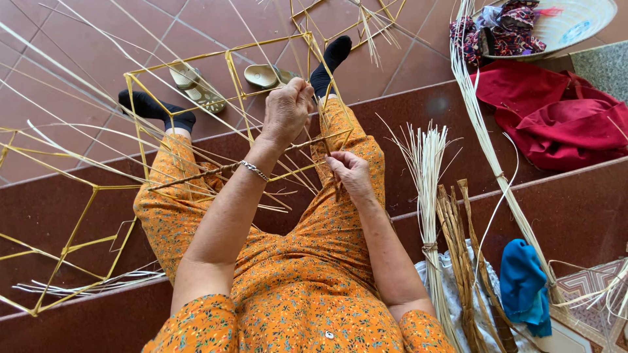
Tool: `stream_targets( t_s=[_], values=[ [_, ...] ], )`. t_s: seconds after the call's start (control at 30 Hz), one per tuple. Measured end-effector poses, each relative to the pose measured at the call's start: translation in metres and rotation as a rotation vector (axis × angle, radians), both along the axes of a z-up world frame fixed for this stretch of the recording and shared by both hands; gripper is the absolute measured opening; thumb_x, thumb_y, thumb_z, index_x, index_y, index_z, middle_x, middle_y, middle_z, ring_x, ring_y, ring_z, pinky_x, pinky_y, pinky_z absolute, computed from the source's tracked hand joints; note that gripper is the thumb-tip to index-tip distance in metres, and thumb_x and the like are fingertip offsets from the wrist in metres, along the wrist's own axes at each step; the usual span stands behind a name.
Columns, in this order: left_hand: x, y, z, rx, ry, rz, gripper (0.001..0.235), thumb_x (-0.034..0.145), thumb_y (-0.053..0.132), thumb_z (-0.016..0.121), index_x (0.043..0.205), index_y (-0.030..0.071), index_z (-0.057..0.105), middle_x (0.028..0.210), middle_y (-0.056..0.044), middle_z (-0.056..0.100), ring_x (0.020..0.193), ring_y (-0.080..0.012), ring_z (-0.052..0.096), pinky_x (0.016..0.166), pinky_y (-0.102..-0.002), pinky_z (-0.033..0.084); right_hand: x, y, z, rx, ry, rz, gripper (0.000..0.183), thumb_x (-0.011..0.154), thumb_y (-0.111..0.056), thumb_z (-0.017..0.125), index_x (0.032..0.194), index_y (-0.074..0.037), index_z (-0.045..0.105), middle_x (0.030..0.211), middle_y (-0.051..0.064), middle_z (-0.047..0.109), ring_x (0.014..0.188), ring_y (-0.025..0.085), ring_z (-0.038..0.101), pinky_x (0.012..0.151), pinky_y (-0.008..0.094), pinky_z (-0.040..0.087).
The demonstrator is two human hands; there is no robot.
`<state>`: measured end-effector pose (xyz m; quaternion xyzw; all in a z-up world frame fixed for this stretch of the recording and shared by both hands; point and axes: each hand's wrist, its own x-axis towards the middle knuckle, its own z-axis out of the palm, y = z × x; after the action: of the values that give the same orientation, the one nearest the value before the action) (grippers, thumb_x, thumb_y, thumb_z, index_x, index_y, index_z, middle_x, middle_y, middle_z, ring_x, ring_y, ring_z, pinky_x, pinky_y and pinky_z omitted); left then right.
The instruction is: The person sits on the floor and weaves thin bamboo strips into a rectangular frame, repeatedly threading and tightening the material. The person uses scissors to trim excess strips and continues weaving the structure.
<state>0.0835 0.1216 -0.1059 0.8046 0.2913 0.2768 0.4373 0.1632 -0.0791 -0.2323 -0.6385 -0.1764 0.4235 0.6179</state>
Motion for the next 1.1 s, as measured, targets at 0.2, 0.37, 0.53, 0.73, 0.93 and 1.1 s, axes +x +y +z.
stream_targets(
  t_s=[0.2, 0.37, 0.53, 0.73, 0.93, 1.1],
  values=[
    [0.002, -0.018, -0.023, -0.366, 0.132, -0.032, 0.017, 0.105, 0.021, 0.053, 0.099, 0.007, 0.060, 0.066, -0.005, 0.069, 0.041, -0.0129, 0.062, 0.031, -0.026, 0.049, 0.015, -0.021, 0.022, -0.013, 0.239, 0.059, 0.013, 0.094, -0.018, 0.071, 0.097, -0.006, 0.076, 0.063, -0.002, 0.063, 0.048, 0.004, 0.050, 0.039, 0.020, 0.036],
    [0.001, -0.034, -0.045, -0.114, 0.084, -0.059, 0.015, 0.103, 0.020, 0.061, 0.100, 0.007, 0.066, 0.067, -0.006, 0.071, 0.050, -0.0103, 0.062, 0.042, -0.029, 0.048, 0.024, -0.022, 0.025, 0.179, 0.334, 0.086, 0.014, 0.098, -0.016, 0.070, 0.094, -0.004, 0.076, 0.064, 0.000, 0.064, 0.051, 0.005, 0.053, 0.051, 0.025, 0.050],
    [0.000, -0.034, -0.047, -0.482, 0.237, -0.076, 0.015, 0.099, 0.020, 0.063, 0.101, 0.006, 0.068, 0.079, -0.009, 0.070, 0.057, -0.0178, 0.061, 0.051, -0.038, 0.050, 0.029, -0.011, 0.032, 0.280, 0.433, 0.008, 0.018, 0.102, -0.018, 0.067, 0.088, -0.007, 0.070, 0.069, 0.001, 0.067, 0.055, 0.008, 0.058, 0.053, 0.029, 0.054],
    [-0.004, -0.029, -0.054, -0.264, 0.265, -0.145, 0.013, 0.093, 0.017, 0.071, 0.094, 0.005, 0.066, 0.089, -0.010, 0.072, 0.075, -0.0146, 0.071, 0.069, -0.034, 0.058, 0.046, 0.021, 0.048, 0.341, 0.499, 0.010, 0.020, 0.103, -0.018, 0.061, 0.104, -0.001, 0.071, 0.083, 0.004, 0.073, 0.057, 0.005, 0.058, 0.052, 0.022, 0.049],
    [-0.002, -0.033, -0.054, -0.229, 0.252, -0.098, 0.014, 0.078, 0.012, 0.081, 0.084, 0.008, 0.069, 0.085, -0.005, 0.074, 0.078, -0.0120, 0.070, 0.072, -0.032, 0.058, 0.062, 0.055, 0.071, 0.301, 0.494, 0.113, 0.037, 0.107, -0.033, 0.053, 0.117, -0.001, 0.070, 0.092, 0.005, 0.075, 0.066, 0.008, 0.062, 0.061, 0.025, 0.054],
    [0.005, -0.033, -0.050, -0.483, 0.339, -0.083, 0.017, 0.078, 0.003, 0.077, 0.090, 0.013, 0.072, 0.080, -0.003, 0.074, 0.070, -0.0106, 0.066, 0.065, -0.031, 0.056, 0.075, 0.064, 0.102, 0.150, -0.239, 0.121, 0.069, 0.107, -0.060, 0.033, 0.129, -0.007, 0.071, 0.109, 0.011, 0.078, 0.091, 0.017, 0.072, 0.078, 0.034, 0.059]
  ],
)
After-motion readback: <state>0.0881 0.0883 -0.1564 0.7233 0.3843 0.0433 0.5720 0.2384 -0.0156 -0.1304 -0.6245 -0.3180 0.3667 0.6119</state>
